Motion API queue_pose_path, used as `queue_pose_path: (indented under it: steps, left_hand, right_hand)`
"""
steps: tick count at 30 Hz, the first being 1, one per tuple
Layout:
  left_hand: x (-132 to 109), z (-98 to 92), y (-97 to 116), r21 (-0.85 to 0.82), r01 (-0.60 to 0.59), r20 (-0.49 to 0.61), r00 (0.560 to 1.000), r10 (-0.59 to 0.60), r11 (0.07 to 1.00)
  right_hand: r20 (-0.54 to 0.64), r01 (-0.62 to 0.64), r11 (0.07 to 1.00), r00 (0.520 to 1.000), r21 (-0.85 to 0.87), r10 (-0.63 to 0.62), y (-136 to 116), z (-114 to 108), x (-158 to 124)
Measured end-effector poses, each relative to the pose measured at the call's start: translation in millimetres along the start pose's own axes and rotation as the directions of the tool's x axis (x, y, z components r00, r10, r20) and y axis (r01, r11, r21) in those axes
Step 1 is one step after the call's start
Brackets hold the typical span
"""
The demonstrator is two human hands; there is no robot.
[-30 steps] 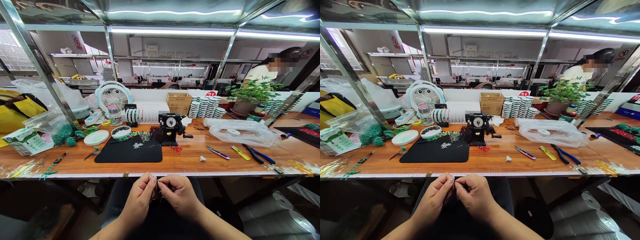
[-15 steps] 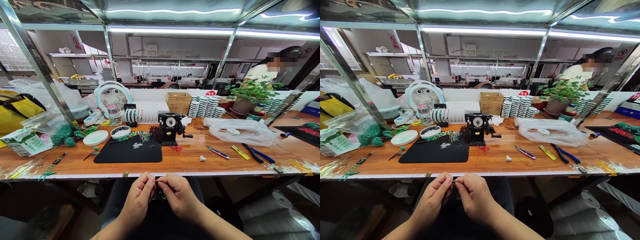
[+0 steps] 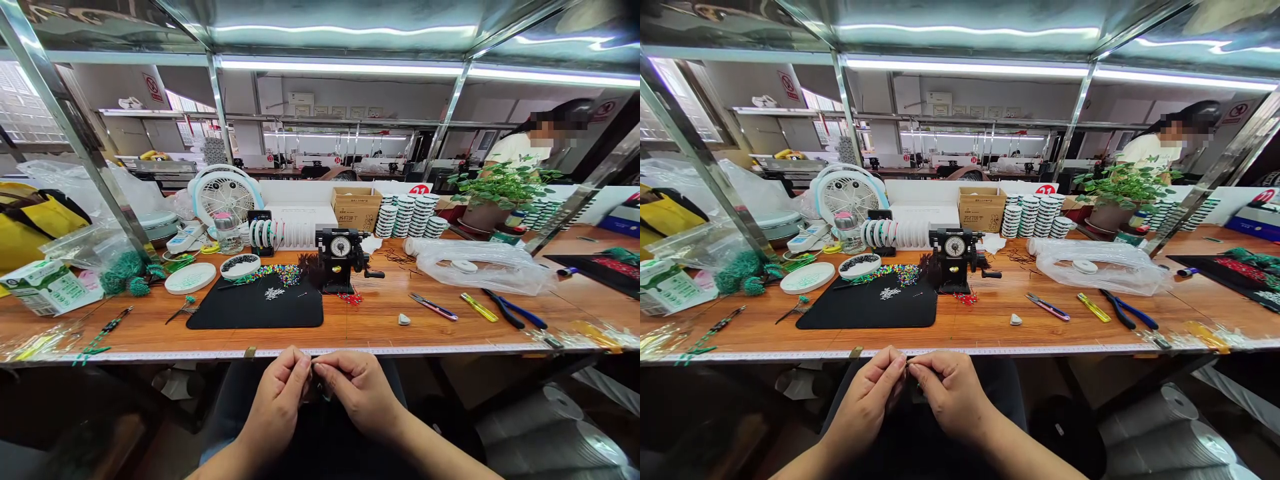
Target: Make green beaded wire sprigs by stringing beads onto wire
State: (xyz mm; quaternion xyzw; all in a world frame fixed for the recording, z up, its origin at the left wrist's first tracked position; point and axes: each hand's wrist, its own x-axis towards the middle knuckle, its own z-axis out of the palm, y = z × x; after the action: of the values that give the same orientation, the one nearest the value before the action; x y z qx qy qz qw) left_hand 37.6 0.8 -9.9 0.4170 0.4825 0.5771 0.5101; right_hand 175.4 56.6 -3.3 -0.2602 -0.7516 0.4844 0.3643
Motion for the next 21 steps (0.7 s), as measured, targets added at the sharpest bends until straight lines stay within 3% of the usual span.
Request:
queue_pose_path:
  steps: [4, 8, 13, 21]
  left_hand:
    - [-1.2, 0.4, 1.4, -0.031, 0.017, 0.000, 1.000, -0.017, 0.999]
    - [-1.1, 1.0, -0.6, 0.001, -0.001, 0.015, 1.000, 0.001, 1.000]
    - [-0.6, 1.6, 1.6, 0.069, -0.048, 0.006, 0.999, 0.048, 0.996]
    - [-1.5, 0.3, 2.6, 0.038, -0.054, 0.011, 0.999, 0.053, 0.998]
  right_hand:
    - [0.033, -0.013, 1.000, 0.999, -0.027, 0.014, -3.2, -3.9, -0.8]
    - [-0.007, -0.036, 0.997, 0.999, -0.068, 0.036, -1.0, -1.9, -0.2]
    - [0.030, -0.037, 0.999, 0.999, -0.007, 0.038, -2.1, -2.8, 0.2]
    - [0.044, -0.110, 0.989, 0.993, 0.100, 0.106, -4.6, -6.5, 1.3]
